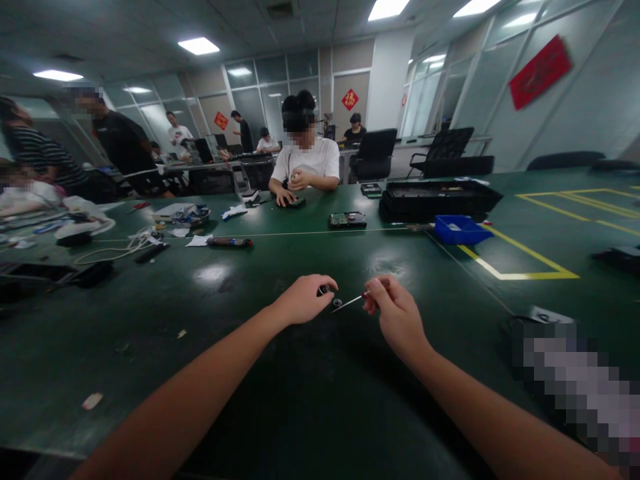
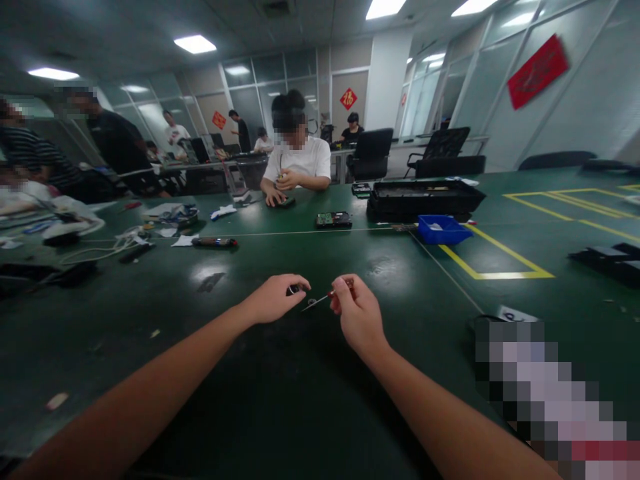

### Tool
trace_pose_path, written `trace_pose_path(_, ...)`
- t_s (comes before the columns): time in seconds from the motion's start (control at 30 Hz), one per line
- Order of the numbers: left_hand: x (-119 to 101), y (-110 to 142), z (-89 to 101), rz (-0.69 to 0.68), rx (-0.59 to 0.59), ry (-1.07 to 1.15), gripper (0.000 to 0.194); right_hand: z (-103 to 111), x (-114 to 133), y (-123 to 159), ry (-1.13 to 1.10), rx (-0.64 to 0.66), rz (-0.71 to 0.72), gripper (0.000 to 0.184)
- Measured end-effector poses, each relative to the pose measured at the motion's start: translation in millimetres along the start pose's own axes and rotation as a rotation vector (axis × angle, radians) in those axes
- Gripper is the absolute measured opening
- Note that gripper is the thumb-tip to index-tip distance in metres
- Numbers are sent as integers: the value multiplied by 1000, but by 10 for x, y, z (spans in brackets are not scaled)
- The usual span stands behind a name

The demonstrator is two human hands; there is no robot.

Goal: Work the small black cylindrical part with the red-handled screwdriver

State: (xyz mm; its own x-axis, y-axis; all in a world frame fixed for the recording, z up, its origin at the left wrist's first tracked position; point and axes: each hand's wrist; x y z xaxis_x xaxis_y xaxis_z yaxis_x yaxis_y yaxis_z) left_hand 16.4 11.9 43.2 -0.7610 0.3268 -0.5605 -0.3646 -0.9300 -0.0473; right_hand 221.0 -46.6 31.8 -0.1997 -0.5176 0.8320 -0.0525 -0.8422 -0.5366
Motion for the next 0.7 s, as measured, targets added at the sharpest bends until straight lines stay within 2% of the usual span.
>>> trace_pose_path(0.23, 35, -201, -198, -61, 126, -311, 31, -10, -83, -11, -11, 30, 0, 28)
trace_pose_path(0.37, 126, -193, -188, -76, 87, -296, 25, -17, -85, -14, -8, 51, -10, 29)
trace_pose_path(0.47, 246, -175, -94, -1, 44, -106, 23, -18, -68, -5, -6, 60, -20, 29)
trace_pose_path(0.53, 360, -159, 13, 121, 18, 111, 25, -18, -55, -1, -8, 67, -33, 29)
trace_pose_path(0.63, 599, -107, 245, 321, -24, 603, 27, -15, -43, -1, -12, 75, -51, 29)
trace_pose_path(0.7, 812, -38, 441, 405, -92, 966, 25, -11, -43, -2, -14, 84, -61, 29)
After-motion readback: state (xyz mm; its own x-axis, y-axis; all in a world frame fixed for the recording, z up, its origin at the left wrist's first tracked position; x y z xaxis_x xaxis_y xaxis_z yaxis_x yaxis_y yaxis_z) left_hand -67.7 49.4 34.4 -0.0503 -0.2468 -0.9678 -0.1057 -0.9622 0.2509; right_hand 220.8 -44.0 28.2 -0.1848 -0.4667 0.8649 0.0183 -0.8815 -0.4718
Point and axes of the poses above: each hand's wrist, its own y-axis away from the middle knuckle, its own z-axis out of the back of the hand, x = y × z, and after that the axes turned 14 degrees about z, right-handed
